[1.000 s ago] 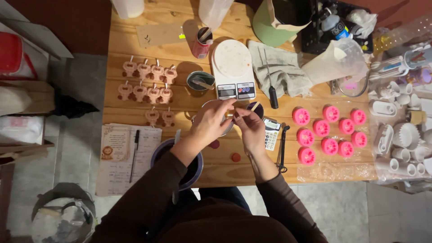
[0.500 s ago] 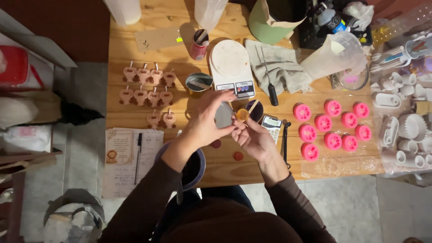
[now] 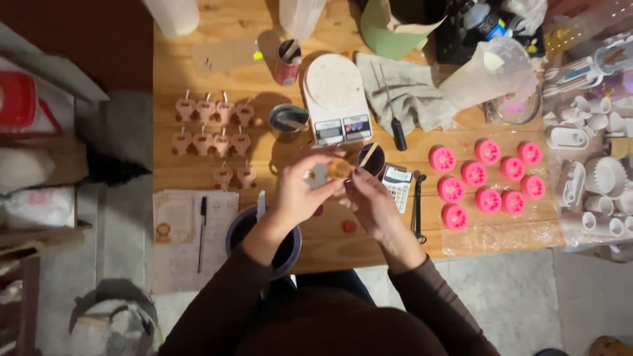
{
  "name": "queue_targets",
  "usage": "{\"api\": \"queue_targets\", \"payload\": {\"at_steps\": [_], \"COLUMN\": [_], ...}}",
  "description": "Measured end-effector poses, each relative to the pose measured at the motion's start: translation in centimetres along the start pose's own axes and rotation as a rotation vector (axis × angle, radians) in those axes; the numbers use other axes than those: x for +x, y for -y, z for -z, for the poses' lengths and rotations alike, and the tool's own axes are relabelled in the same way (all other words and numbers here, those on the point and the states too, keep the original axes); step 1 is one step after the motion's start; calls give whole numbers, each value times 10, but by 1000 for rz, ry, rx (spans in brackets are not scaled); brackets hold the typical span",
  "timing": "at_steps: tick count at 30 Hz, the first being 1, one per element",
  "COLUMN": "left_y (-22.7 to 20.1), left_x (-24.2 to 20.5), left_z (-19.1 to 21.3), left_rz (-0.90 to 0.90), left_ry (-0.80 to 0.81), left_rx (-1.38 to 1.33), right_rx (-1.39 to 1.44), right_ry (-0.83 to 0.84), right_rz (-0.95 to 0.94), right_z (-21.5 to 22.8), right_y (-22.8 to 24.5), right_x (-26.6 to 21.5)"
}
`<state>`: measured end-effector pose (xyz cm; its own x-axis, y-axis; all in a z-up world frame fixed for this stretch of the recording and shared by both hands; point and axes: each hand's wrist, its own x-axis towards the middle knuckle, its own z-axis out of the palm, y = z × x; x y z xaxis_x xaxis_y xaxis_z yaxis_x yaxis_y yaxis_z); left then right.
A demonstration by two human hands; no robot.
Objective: Pouring liquid wax into flower-shaped silicone molds and organizing ingredients on a workbench.
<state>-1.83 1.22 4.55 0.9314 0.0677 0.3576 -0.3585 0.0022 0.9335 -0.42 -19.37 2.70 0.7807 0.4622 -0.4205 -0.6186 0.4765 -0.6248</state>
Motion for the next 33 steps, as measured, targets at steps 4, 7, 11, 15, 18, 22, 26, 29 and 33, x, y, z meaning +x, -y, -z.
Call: {"api": "queue_targets", "payload": {"at_steps": [4,7,11,15,18,22,26,29,33], "left_y": [4,1,-10,-12,-8,3,-6,-3,3], "left_x": [0,-11,-21,-27,-29,-32,-28,-30,-34], "left_z": [27,49,61,62,56,44,37,39,51], "left_rz": [74,181,247,260,230,217,295,237,243], "left_ry": [-78,-72,-34,-49,-38,-64,-74,-62,-29], "left_rx": [54,142,135,80,24,-46,121,101,70], "right_rx": [-586,-913,-1105,-1511,-1656,-1662,-1675,-1676,-1738], "right_ry": [-142,-328,-578,-459,-345,-237,-207,-233,-317], "right_rz": [196,291,389,720,791,815,825,809,848], "right_z": [39,35,51,74,74,75,81,82,85], "right_y": [-15,-35,-83,-93,-87,-87,-93,-95,-98], "right_x": [-2,-2,-24,-40,-57,-59,-57,-55,-54]}}
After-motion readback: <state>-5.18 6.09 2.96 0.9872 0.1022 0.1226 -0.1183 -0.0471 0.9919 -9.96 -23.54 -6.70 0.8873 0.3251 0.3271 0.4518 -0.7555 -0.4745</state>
